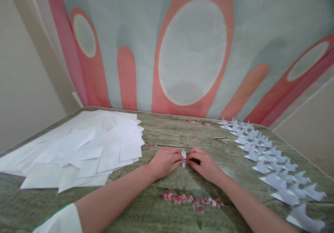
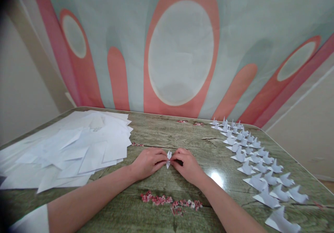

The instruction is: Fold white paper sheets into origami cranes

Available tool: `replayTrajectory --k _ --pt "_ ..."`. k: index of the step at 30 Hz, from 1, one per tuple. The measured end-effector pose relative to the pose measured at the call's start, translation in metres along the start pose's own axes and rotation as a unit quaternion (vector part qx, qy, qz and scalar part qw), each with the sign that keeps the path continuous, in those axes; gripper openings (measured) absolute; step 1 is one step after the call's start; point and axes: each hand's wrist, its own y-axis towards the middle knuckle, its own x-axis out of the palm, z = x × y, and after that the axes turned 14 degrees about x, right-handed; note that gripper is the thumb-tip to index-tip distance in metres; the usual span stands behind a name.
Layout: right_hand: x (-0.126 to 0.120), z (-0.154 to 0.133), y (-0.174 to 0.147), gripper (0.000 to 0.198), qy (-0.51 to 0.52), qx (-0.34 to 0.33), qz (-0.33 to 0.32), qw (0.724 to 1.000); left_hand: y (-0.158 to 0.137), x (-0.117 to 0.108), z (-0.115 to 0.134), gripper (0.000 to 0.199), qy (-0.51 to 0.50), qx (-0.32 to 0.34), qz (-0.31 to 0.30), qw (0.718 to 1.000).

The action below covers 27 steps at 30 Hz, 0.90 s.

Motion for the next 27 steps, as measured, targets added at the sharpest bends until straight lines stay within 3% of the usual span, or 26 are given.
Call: replayTrajectory --k 5,10,18,27 --pt "0.000 -0.001 0.002 0.008 0.010 0.011 -0.014 1.000 0.001 0.002 0.002 0.017 -0.005 -0.012 -0.011 1.000" --pt "0.003 0.000 0.004 0.012 -0.002 0.033 -0.017 0.999 0.003 0.004 -0.001 0.011 -0.049 -0.062 0.023 0.997" --pt "0.009 -0.003 0.006 0.015 -0.042 0.052 0.013 0.998 0.005 0.007 -0.004 0.005 -0.084 -0.102 0.061 0.989" --pt "0.012 -0.003 0.007 0.013 -0.095 0.073 0.042 0.992 0.005 0.007 -0.003 0.006 -0.066 -0.131 0.059 0.987"
